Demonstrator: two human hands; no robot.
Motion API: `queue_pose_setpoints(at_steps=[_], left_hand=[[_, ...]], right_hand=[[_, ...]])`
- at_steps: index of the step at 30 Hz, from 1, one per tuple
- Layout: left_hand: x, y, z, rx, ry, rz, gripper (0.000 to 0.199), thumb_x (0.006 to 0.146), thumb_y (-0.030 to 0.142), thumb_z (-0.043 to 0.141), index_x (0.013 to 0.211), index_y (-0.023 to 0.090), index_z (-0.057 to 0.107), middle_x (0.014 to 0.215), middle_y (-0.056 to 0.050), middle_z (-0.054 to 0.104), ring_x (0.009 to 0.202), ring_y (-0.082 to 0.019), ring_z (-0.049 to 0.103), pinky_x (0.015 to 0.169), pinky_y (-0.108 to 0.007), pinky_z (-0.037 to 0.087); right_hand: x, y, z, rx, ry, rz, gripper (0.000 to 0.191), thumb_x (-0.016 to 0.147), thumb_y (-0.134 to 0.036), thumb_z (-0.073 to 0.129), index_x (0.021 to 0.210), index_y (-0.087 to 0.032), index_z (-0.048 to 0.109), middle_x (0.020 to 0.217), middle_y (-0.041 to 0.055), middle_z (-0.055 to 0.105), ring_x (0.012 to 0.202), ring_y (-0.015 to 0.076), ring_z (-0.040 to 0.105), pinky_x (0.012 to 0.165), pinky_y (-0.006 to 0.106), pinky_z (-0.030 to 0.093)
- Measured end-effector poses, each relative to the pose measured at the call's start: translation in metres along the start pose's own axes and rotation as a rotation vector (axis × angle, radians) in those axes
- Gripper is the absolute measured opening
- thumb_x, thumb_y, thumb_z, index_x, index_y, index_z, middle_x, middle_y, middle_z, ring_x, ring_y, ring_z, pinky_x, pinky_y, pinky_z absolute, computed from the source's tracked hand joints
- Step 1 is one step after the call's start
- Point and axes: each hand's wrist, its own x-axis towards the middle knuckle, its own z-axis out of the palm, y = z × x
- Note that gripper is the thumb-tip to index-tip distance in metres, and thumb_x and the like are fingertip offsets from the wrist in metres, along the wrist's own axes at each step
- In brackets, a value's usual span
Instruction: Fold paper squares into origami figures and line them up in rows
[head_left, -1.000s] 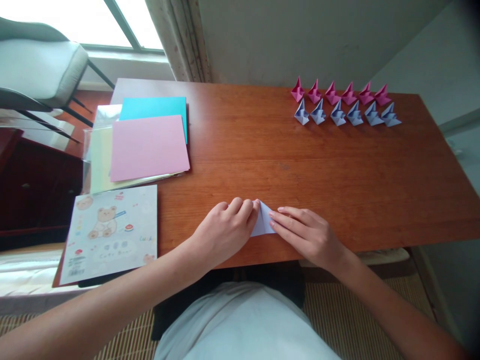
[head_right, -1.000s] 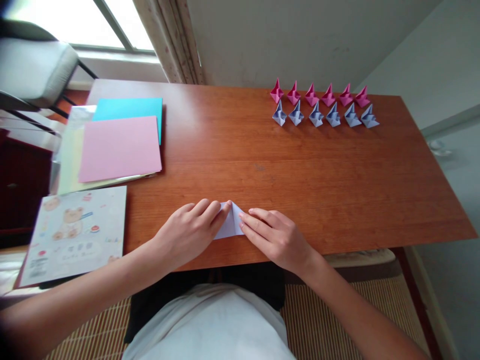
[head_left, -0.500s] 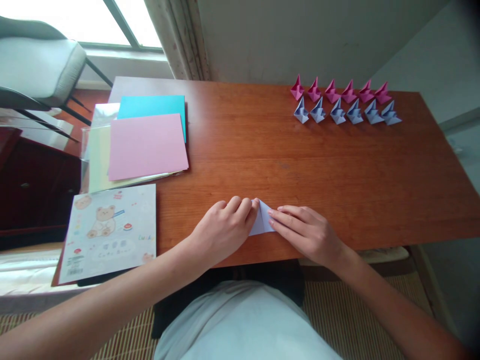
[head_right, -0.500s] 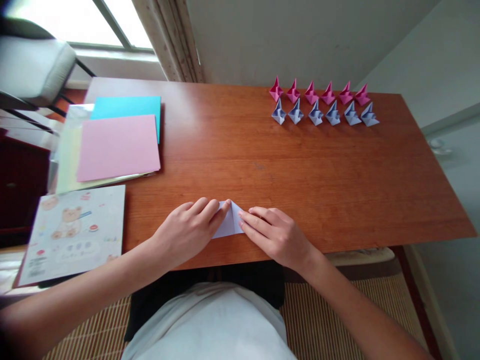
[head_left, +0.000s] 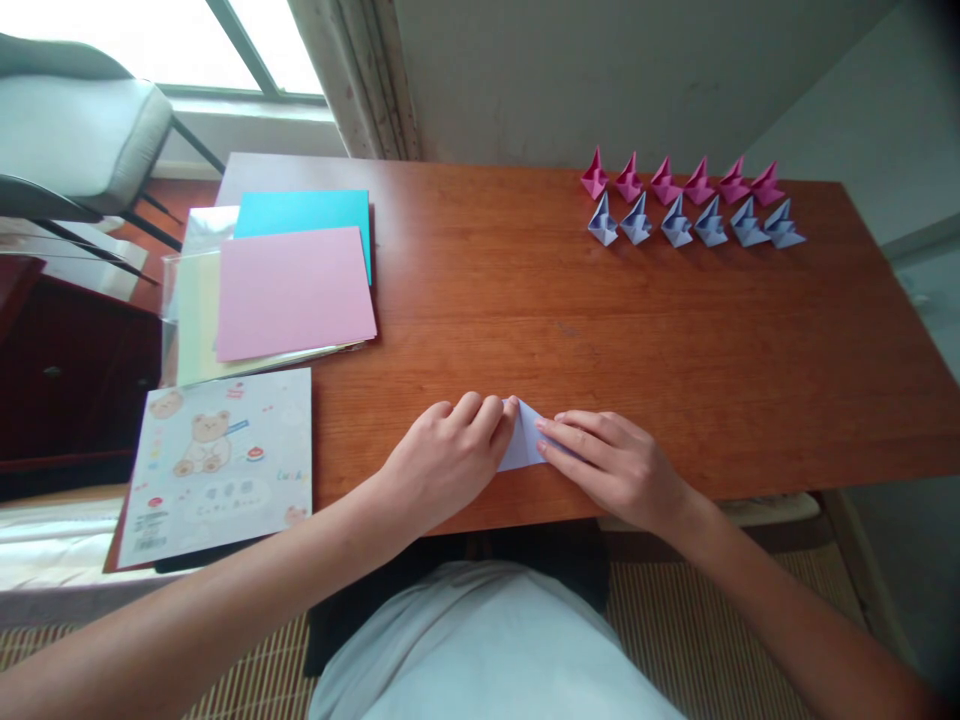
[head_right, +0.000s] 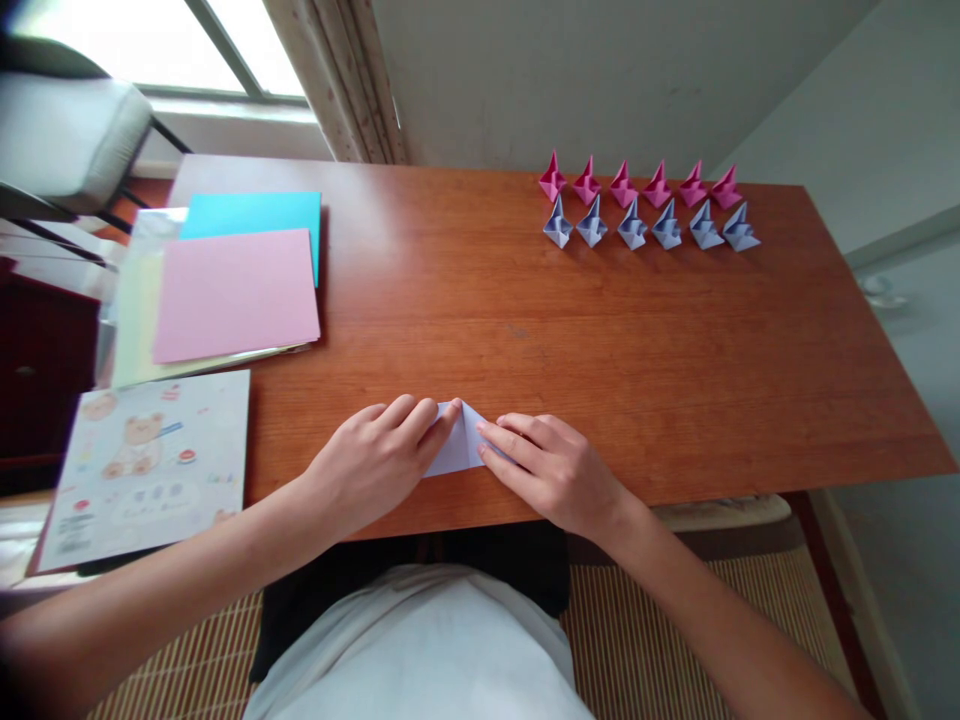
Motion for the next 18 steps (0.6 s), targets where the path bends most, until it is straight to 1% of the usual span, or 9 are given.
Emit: queue_pose_setpoints(at_steps=[6,13,18], left_hand=[[0.0001,0.0004,-0.0007,0.0,0.007,-0.006,0.039,0.101,0.013,0.042,0.138,0.006,0.052,0.094,-0.008,0.061,0.084,-0.021,0.059,0.061,-0.034,0.042],[0.0005,0.0005,0.0002,-0.001,0.004,-0.008,0.04,0.101,0.013,0.042,0.139,0.006,0.052,0.094,-0.008,0.061,0.084,-0.021,0.059,0.061,-0.035,0.044],[0.0006,0.0002,-0.0004,0.003,-0.014,-0.003,0.04,0.101,0.013,0.043,0.14,0.006,0.051,0.094,-0.008,0.061,0.084,-0.021,0.059,0.061,-0.035,0.044]], right_hand=[[0.0009,-0.0001,-0.0009,0.008,-0.001,-0.009,0.023,0.095,-0.01,0.063,0.116,-0.012,0.073,0.131,0.0105,0.071,0.114,0.0273,0.065,0.09,0.04,0.057],[-0.0016,0.0002,0.0007,0.005,-0.012,-0.007,0.026,0.095,-0.01,0.064,0.119,-0.013,0.072,0.135,0.01,0.068,0.117,0.0274,0.063,0.094,0.041,0.056],[-0.0019,-0.0001,0.0014,-0.003,-0.005,-0.004,0.025,0.095,-0.01,0.063,0.118,-0.014,0.072,0.133,0.0091,0.069,0.117,0.0265,0.063,0.093,0.04,0.056]])
